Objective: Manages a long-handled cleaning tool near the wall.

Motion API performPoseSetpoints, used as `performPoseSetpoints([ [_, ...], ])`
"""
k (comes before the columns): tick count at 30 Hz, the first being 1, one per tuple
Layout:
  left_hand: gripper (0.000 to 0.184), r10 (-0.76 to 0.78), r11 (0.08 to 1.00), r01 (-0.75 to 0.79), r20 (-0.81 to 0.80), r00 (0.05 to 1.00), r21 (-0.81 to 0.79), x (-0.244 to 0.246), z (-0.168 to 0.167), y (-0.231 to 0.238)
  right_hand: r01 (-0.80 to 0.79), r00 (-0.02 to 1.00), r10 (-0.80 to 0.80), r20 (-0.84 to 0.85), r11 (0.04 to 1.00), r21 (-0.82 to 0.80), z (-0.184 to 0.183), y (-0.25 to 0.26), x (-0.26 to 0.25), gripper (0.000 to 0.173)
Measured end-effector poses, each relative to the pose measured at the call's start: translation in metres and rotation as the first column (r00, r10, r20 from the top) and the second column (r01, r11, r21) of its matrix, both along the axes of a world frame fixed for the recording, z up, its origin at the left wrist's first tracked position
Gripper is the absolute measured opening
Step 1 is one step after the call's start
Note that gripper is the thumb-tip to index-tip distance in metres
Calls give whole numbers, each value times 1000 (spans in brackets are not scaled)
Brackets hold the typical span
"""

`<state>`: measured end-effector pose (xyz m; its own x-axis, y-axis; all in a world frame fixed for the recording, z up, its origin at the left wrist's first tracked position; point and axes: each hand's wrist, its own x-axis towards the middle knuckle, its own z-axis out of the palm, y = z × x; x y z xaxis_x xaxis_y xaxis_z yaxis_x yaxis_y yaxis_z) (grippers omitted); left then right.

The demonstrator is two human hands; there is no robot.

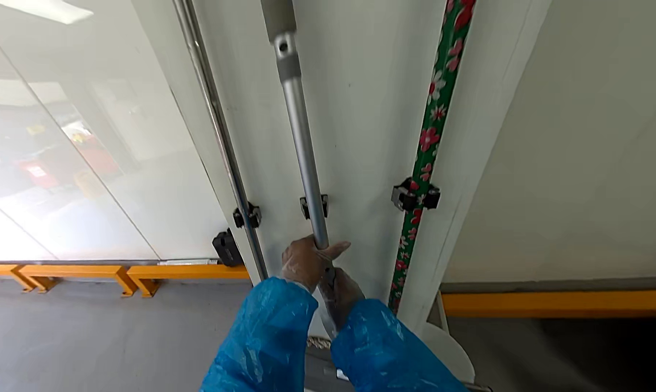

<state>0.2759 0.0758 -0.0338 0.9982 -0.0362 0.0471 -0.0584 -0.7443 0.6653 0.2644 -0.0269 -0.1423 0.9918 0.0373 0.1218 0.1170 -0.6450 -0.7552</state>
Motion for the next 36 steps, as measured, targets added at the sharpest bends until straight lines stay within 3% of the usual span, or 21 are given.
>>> performPoseSetpoints([
  [2, 58, 24, 1000, -24, 5, 1000, -1, 3, -2, 0, -26, 994, 24, -109, 1000, -13, 3, -1, 1, 51],
  [6, 59, -50, 998, 51, -69, 996, 19, 6, 5, 5, 12, 985, -7, -171, 1000, 27, -3, 1, 3, 51],
  [9, 60, -75, 994, 74, 9, 997, 83, -1, 26, 25, 49, 981, -42, -189, 998, 30, -4, 3, -2, 51],
  [11, 58, -16, 994, -10, 232, 973, 109, -19, 53, 40, 65, 981, -58, -187, 998, 28, -5, 5, -3, 51],
  [13, 59, 69, 994, -107, 586, 807, 30, -27, 71, 47, 81, 979, -72, -190, 996, 38, -8, 8, -3, 50],
  [14, 62, 96, 994, -105, 670, 736, -27, -25, 82, 45, 90, 979, -82, -186, 995, 38, -8, 9, -3, 50],
  [18, 65, 73, 974, 80, 622, 780, -213, 6, 128, 16, 106, 984, -102, -144, 994, 19, -9, 15, -8, 49],
  [21, 55, 191, 943, 30, 614, 766, -330, 23, 143, -10, 98, 989, -97, -110, 995, 5, -17, 17, -9, 50],
  [27, 46, 286, 949, -54, 772, 567, -311, 48, 131, -26, 101, 994, -101, -34, 995, 19, -25, 13, -2, 50],
  [33, 41, 310, 940, -36, 806, 505, -339, 53, 130, -30, 125, 979, -132, 157, 991, 55, -37, 16, 2, 46],
  [36, 39, 297, 946, -20, 835, 464, -324, 58, 129, -31, 187, 913, -212, 347, 977, 104, -50, 22, 6, 41],
])
